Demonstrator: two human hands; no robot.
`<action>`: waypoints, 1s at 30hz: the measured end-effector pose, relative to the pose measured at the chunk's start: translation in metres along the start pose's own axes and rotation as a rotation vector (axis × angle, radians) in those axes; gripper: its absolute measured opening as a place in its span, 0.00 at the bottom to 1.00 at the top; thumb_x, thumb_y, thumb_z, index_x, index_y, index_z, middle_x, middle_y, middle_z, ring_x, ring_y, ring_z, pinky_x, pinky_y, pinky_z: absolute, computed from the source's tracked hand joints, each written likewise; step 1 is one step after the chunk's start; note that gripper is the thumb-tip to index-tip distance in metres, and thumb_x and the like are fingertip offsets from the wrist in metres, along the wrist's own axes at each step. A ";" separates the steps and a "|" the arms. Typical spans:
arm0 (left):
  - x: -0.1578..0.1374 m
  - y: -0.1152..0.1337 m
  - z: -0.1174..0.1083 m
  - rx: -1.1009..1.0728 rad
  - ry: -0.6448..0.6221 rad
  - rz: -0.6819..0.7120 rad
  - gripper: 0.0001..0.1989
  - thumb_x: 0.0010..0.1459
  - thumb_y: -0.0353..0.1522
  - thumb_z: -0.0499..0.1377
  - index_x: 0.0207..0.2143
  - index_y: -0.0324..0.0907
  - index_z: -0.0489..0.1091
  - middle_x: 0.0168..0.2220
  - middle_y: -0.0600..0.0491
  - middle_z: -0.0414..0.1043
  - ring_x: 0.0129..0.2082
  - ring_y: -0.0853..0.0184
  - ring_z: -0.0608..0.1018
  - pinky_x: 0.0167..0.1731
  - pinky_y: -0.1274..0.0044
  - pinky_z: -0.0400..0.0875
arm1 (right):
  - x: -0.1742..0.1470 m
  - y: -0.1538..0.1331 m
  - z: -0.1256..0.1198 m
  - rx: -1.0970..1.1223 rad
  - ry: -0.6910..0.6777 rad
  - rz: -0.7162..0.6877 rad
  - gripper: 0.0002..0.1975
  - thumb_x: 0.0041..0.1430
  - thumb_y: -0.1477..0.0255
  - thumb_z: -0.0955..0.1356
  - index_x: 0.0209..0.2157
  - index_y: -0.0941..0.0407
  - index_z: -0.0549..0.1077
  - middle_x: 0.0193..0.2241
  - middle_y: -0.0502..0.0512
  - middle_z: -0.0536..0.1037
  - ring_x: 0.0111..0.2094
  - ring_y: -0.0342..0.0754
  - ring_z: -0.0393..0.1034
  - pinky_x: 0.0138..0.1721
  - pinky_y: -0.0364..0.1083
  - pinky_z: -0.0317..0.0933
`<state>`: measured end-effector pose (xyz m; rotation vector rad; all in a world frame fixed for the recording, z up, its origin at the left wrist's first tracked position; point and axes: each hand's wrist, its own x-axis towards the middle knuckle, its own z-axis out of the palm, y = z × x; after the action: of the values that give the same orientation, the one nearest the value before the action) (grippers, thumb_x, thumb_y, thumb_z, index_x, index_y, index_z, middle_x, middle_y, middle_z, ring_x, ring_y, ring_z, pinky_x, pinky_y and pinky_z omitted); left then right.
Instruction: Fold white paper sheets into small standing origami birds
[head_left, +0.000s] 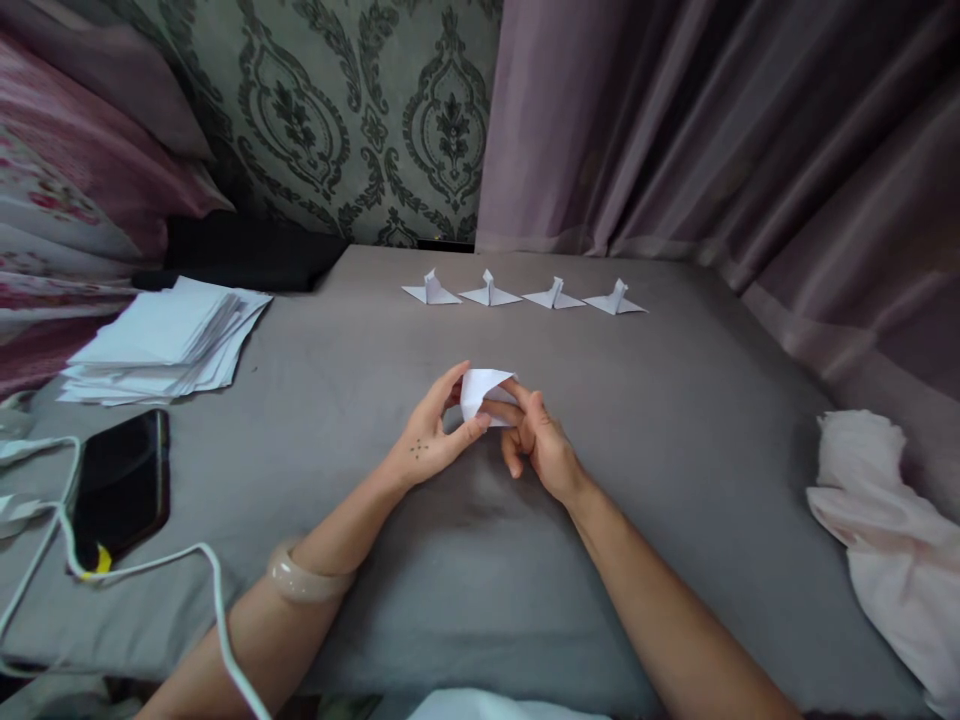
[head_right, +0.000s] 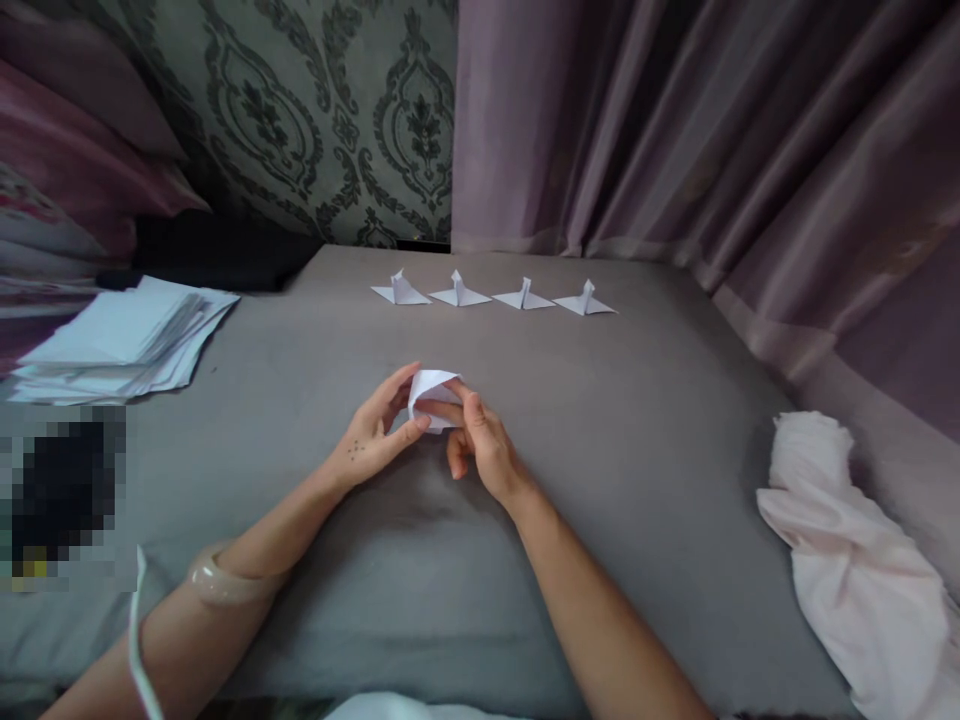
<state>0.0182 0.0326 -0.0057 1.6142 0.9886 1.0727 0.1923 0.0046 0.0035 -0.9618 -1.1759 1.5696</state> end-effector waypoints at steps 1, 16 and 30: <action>0.001 0.000 0.000 -0.024 0.018 -0.039 0.33 0.57 0.43 0.61 0.61 0.42 0.58 0.57 0.42 0.65 0.54 0.57 0.70 0.55 0.66 0.63 | -0.001 0.000 0.001 -0.034 -0.022 -0.011 0.33 0.62 0.46 0.53 0.62 0.48 0.59 0.51 0.58 0.76 0.15 0.37 0.61 0.15 0.42 0.56; 0.004 -0.006 -0.003 0.237 0.259 -0.029 0.11 0.60 0.30 0.53 0.42 0.39 0.71 0.26 0.56 0.70 0.23 0.72 0.67 0.24 0.81 0.59 | 0.001 0.010 0.001 -0.508 0.159 -0.306 0.17 0.62 0.64 0.65 0.52 0.52 0.69 0.50 0.59 0.75 0.46 0.50 0.71 0.47 0.51 0.67; 0.012 -0.002 -0.007 -0.325 0.326 -0.125 0.14 0.54 0.42 0.64 0.33 0.39 0.72 0.28 0.54 0.74 0.26 0.72 0.72 0.28 0.80 0.66 | 0.010 0.003 -0.016 -0.576 0.575 -0.523 0.16 0.52 0.68 0.72 0.43 0.53 0.71 0.42 0.57 0.75 0.44 0.51 0.71 0.51 0.55 0.66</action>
<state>0.0146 0.0464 -0.0040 1.1235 1.0466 1.3589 0.2041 0.0183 -0.0040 -1.2318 -1.3270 0.4854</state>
